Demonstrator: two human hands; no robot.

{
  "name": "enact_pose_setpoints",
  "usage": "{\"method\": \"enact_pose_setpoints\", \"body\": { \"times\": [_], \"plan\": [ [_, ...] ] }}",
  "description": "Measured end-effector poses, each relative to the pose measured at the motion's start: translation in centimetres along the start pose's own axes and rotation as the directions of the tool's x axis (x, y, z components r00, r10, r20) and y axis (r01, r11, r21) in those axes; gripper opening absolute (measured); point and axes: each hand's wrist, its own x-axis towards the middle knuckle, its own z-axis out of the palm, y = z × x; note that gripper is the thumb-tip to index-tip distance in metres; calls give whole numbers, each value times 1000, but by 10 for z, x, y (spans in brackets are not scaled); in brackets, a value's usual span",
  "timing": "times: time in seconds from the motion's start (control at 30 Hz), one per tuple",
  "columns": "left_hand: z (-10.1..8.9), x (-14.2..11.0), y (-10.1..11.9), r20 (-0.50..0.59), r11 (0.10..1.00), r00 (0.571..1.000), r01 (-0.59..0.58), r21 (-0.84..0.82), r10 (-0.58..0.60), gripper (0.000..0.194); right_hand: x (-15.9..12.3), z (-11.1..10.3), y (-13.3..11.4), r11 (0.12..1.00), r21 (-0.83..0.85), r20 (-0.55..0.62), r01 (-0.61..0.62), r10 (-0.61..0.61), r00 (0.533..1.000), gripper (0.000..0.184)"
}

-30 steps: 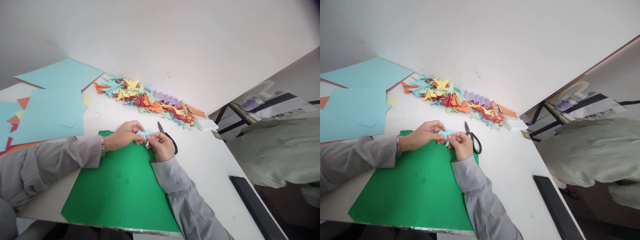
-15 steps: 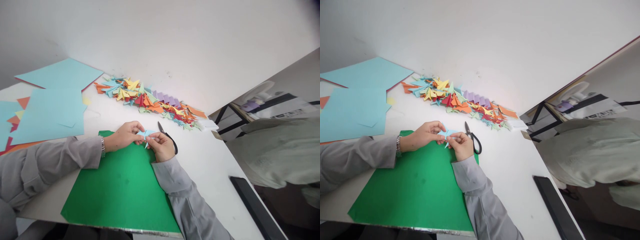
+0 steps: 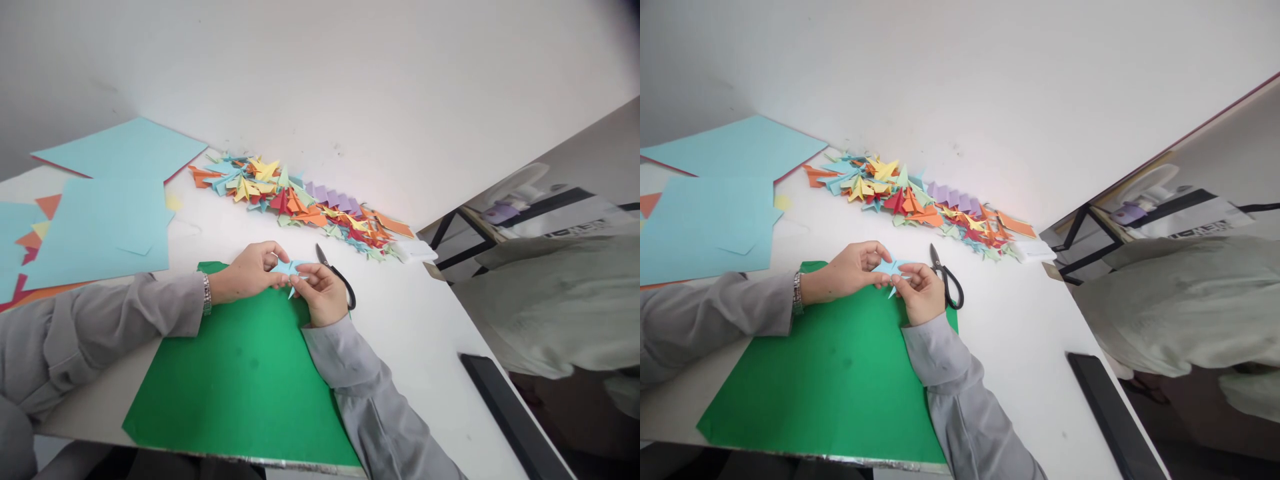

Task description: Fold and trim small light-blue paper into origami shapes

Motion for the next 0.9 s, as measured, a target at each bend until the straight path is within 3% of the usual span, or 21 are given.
{"method": "enact_pose_setpoints", "body": {
  "times": [0.3, 0.57, 0.9],
  "plan": [
    [-2, 0, 1, -11, 1000, 1000, 12, -11, -12, 24, -3, -1, -1, 1000, -29, 23, 6, -6, 1000, 29],
    [-3, 1, 4, 62, 979, 995, 90, -184, -80, 24, -2, -2, -3, 999, -22, 48, 34, -33, 998, 30],
    [-5, 1, 7, 99, 963, 991, 113, -246, -91, 24, -1, -6, 0, 999, -7, 43, 44, -43, 998, 33]
  ]
}}
